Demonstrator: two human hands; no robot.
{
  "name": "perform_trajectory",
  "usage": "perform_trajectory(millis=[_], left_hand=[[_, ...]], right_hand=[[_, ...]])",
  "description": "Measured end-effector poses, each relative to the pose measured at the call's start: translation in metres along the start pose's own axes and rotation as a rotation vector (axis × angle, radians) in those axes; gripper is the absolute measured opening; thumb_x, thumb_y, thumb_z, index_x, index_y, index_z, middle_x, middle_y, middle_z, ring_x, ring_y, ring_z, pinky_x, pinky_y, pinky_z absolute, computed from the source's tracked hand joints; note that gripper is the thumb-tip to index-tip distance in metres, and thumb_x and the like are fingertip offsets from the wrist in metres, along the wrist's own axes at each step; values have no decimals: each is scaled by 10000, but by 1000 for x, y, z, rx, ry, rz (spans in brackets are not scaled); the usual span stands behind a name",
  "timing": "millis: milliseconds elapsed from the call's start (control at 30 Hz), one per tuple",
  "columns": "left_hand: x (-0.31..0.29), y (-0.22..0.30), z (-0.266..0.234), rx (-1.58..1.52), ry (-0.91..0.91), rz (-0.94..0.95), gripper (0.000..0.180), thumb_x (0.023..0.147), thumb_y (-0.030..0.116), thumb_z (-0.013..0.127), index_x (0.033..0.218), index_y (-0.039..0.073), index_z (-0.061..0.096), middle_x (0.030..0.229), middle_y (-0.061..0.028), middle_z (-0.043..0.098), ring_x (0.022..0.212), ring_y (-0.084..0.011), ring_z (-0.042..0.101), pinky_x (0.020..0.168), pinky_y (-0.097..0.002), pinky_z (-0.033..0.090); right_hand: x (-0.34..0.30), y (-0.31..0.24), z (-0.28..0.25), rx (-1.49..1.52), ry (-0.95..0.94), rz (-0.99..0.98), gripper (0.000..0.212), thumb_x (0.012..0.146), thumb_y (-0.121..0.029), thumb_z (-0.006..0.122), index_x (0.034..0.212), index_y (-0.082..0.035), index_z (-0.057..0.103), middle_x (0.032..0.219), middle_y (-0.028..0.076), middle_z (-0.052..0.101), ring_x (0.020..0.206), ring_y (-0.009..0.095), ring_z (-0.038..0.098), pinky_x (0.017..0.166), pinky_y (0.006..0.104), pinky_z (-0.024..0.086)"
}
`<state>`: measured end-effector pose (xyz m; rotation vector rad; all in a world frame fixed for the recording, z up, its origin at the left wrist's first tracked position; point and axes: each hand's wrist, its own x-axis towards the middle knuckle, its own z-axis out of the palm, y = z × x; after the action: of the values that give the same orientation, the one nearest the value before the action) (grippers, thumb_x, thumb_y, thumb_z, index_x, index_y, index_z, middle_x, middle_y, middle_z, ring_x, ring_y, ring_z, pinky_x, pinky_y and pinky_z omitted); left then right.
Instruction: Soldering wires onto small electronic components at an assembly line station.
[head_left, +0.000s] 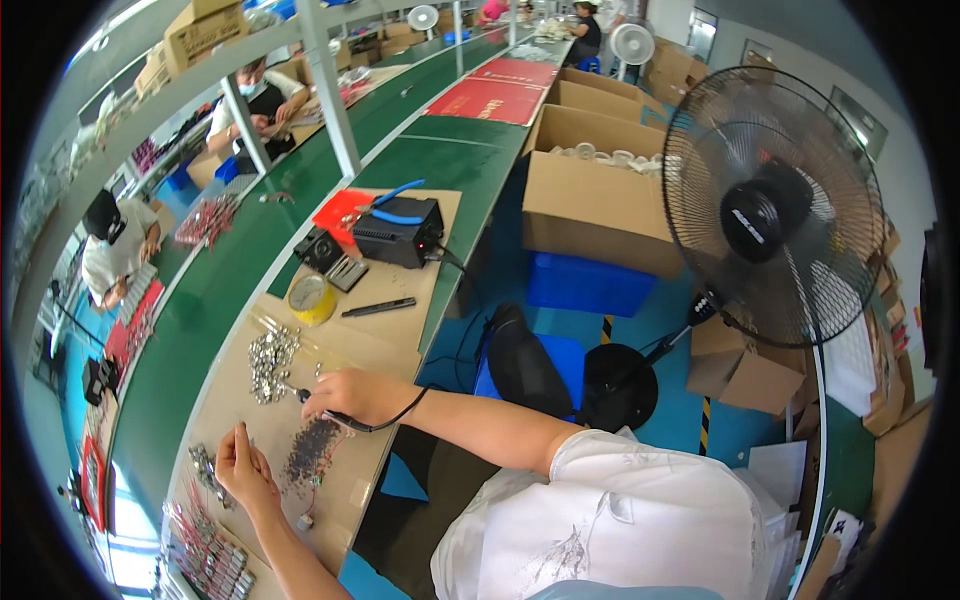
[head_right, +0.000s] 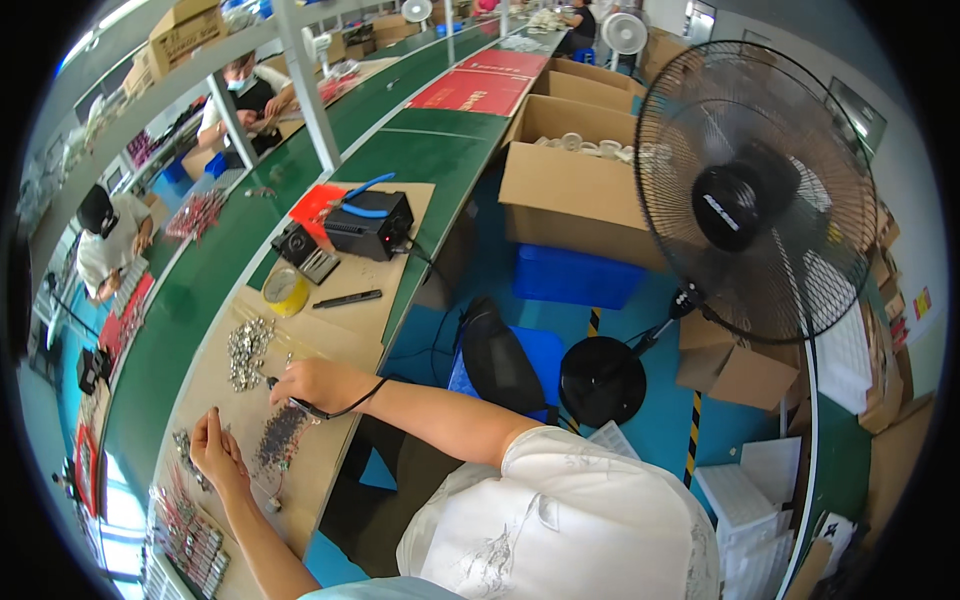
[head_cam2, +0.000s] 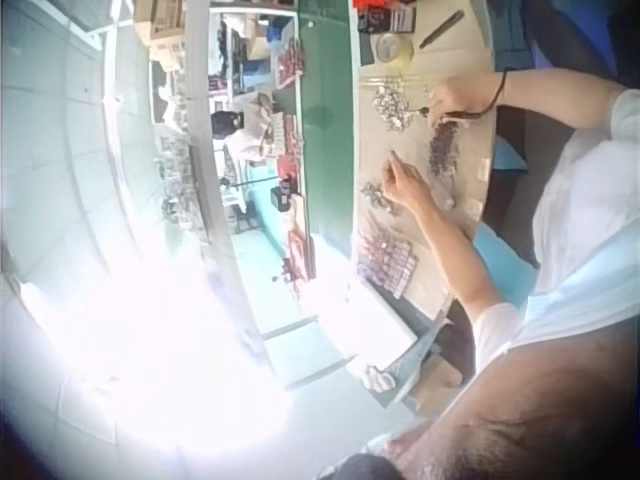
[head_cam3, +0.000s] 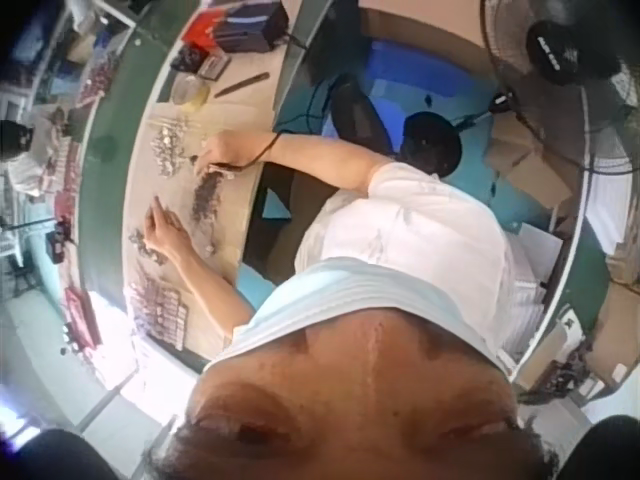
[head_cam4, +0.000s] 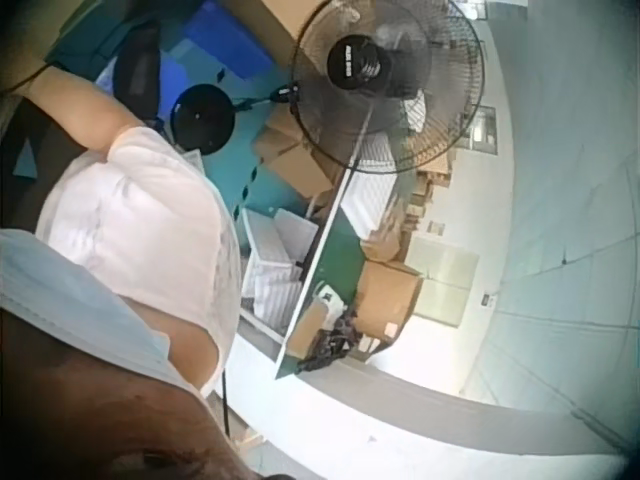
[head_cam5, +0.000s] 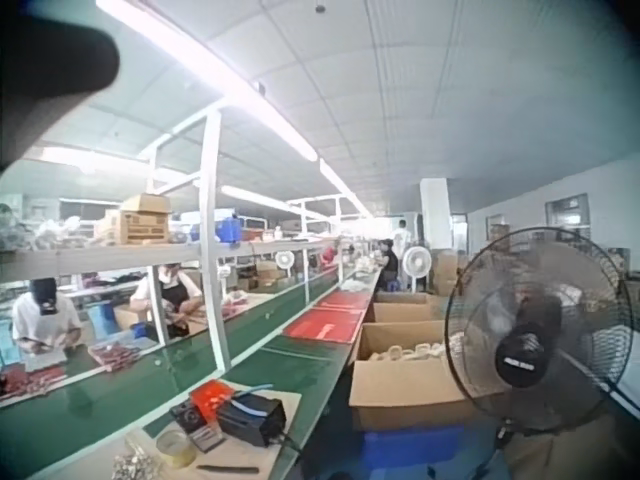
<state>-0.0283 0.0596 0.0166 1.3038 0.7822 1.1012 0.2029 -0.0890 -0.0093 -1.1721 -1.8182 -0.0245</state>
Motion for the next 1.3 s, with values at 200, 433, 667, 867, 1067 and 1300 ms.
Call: perform_trajectory(millis=[200,433,667,867,1067,1300], left_hand=[[3,-7,3,-81,-3,27,177,1037,147,706,953,22,613,572,31,460,371,-39,324,338,-225,195],[2,-8,-7,-161,-46,59,162,1049,95,625,922,37,542,566,17,436,382,-55,323,344,-226,205],[1,-8,-12,-207,-45,69,130,1025,33,591,911,35,528,564,12,416,398,-58,316,365,-228,201],[-4,-2,-17,-180,-30,64,130,1013,29,579,897,33,520,559,-2,426,392,-61,301,363,-229,190],[-7,4,-24,-151,-77,95,127,1032,70,584,918,55,530,579,4,429,406,-64,322,331,-222,201],[-9,11,-21,-159,28,0,161,1078,103,584,939,33,544,531,17,372,356,-72,326,306,-224,201]], right_hand=[[-2,-2,-2,-50,31,10,238,898,-23,671,1129,-65,716,995,135,701,977,356,650,852,437,544],[-1,-10,-6,-115,-24,54,319,858,24,633,1146,-94,704,967,118,671,995,338,645,831,437,557],[2,-11,-11,-98,-101,21,361,822,10,660,1174,-68,681,966,123,640,996,339,631,825,433,550],[7,-14,-16,-49,-122,34,323,903,-49,607,1219,-60,674,942,121,592,934,326,619,764,425,548],[4,-8,-11,-18,-183,124,462,826,14,672,1281,-58,635,995,130,621,997,338,614,832,429,548],[8,-13,-15,7,-179,146,451,848,9,661,1294,-45,634,995,124,615,990,335,606,859,418,545]])
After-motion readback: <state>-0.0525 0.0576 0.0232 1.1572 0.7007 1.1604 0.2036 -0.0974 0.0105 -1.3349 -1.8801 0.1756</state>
